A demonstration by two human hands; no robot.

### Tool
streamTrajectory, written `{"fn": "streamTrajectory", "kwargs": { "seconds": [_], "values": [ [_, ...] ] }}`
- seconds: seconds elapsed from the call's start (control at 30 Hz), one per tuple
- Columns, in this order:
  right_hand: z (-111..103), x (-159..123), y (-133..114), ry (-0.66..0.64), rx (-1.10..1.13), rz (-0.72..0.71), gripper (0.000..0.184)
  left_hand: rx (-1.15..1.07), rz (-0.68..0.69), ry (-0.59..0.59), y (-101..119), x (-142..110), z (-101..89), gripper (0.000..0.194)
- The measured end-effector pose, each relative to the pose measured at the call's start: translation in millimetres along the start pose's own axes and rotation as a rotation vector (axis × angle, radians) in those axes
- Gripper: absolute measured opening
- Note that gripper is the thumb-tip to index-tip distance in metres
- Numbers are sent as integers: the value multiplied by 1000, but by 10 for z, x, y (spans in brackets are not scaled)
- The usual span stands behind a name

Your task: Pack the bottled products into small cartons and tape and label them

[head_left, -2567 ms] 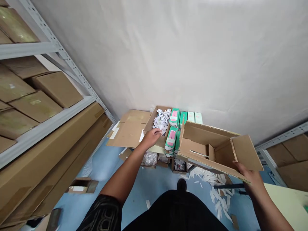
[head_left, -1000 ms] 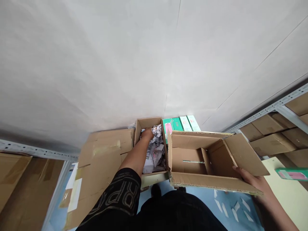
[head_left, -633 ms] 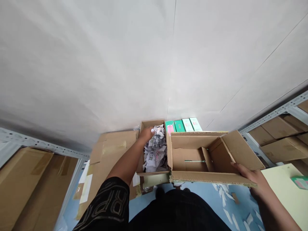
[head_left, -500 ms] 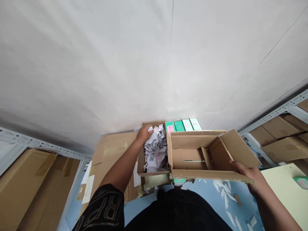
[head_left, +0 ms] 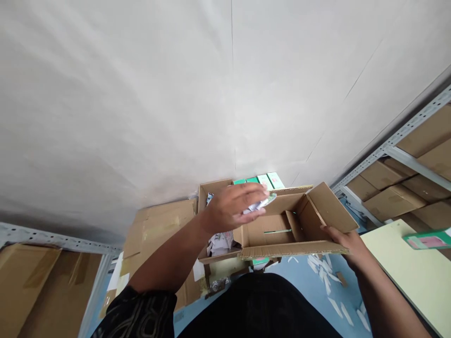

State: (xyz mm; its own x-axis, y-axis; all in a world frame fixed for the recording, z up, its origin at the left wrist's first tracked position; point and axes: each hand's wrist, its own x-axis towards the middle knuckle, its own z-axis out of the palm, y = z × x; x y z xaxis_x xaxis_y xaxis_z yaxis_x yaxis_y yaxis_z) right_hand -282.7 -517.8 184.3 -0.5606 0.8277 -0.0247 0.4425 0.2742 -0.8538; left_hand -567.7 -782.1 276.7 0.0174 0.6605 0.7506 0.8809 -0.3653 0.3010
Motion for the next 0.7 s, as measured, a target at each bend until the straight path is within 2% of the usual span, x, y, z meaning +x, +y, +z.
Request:
{"fn": "streamTrajectory", "kwargs": {
  "seconds": [0.03, 0.1, 0.2, 0.3, 0.43, 0.5, 0.6, 0.7],
  "values": [
    [2, -25, 0, 1, -1, 18, 36, -18, 24, -69, 25, 34, 71, 46],
    [2, -70, 9, 11, -5, 41, 38, -39, -17, -244, 36, 59, 213, 50],
    [1, -116, 42, 28, -11, 1, 33, -68, -217, -482, -3, 19, 365, 67],
    [1, -140, 72, 37, 5, -34, 31, -110, -342, -527, -46, -69, 392, 78],
    [-46, -190, 60, 62, 43, 35, 41, -82, -363, -458, -60, -210, 286, 65],
    [-108, -245, 35, 90, 39, 63, 38, -50, -367, -378, -68, -293, 233, 58],
    [-230, -360, -1, 165, 40, 67, 29, -20, -420, -126, -106, -428, 214, 49],
    [-336, -472, 3, 245, 56, 86, 28, -74, -570, 116, -161, -550, 280, 53]
  ]
}}
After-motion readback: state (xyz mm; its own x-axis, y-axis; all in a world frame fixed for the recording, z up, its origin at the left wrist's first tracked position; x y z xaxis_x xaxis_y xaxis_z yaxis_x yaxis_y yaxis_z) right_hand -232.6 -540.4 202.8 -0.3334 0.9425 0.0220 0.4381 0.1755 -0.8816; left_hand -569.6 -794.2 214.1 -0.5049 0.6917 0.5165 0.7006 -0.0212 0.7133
